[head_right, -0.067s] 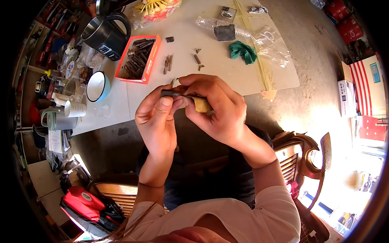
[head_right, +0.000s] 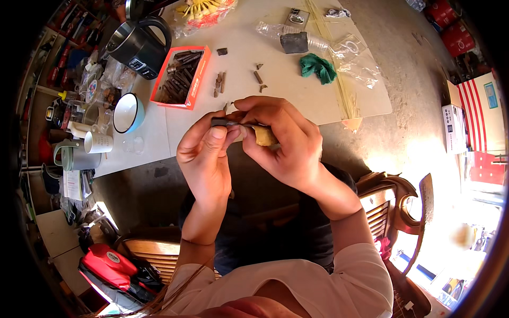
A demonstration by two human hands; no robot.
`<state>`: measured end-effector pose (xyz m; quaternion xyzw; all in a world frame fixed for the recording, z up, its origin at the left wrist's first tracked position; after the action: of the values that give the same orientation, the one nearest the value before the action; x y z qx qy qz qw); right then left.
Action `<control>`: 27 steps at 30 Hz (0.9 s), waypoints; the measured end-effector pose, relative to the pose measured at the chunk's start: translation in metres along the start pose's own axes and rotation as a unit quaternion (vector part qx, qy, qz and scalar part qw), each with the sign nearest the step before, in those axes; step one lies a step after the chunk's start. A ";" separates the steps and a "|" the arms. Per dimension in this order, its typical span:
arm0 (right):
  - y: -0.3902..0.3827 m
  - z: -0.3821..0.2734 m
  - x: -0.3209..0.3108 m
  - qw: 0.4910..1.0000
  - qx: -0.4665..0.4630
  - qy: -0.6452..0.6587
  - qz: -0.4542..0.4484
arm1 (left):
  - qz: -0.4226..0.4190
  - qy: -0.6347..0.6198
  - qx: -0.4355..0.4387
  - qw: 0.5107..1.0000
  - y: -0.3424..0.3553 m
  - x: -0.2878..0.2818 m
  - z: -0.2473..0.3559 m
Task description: The person manipulates carbon brushes and metal components by hand, fitting them together over a table.
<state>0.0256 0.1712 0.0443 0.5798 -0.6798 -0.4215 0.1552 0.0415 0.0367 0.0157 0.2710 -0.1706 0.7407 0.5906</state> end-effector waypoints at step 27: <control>-0.003 0.002 0.007 0.980 -0.148 -0.135 0.013 | 0.035 0.007 0.027 0.999 -0.004 -0.001 -0.005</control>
<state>0.0243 0.1661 0.0387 0.4797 -0.6318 -0.5897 0.1515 0.0441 0.0400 0.0109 0.2757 -0.1553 0.7670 0.5582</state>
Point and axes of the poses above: each hand's wrist, its own y-axis towards the middle knuckle, its own x-axis out of the palm, z = x × y, the point moved 2 cm from there along y, towards the middle knuckle, and after that the axes turned 6 degrees about z, right-handed, at the moved point
